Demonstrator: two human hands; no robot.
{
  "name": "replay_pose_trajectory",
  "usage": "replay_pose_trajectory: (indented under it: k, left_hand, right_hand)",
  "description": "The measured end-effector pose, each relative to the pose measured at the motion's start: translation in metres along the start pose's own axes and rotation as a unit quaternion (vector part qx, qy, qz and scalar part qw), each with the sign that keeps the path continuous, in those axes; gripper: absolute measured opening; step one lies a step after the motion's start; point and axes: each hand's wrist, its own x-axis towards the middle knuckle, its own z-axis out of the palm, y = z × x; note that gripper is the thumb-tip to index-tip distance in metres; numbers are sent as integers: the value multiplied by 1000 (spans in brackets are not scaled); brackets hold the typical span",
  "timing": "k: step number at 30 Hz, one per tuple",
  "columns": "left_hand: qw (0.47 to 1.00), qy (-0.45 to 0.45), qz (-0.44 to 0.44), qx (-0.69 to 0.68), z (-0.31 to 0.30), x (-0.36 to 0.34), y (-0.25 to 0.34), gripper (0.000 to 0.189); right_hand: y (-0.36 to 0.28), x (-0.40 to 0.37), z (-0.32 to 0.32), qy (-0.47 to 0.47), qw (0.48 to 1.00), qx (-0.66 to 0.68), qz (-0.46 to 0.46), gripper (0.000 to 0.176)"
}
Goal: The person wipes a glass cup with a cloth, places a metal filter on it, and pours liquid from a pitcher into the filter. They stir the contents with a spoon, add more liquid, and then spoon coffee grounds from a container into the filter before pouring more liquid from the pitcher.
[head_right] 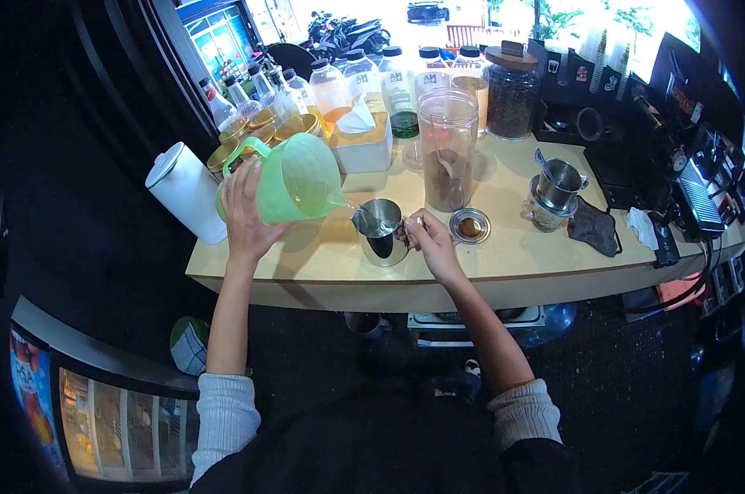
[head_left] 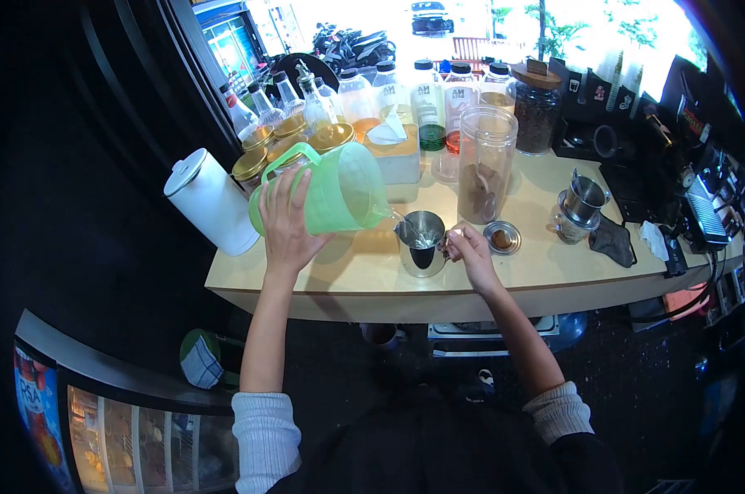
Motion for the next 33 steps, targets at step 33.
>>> replay_pose_trajectory:
  k: [33]
  left_hand:
    - [1000,9,-14,-16,-2,5,-2,107]
  right_hand:
    - [-1,0,0,2,1000,6,1,19]
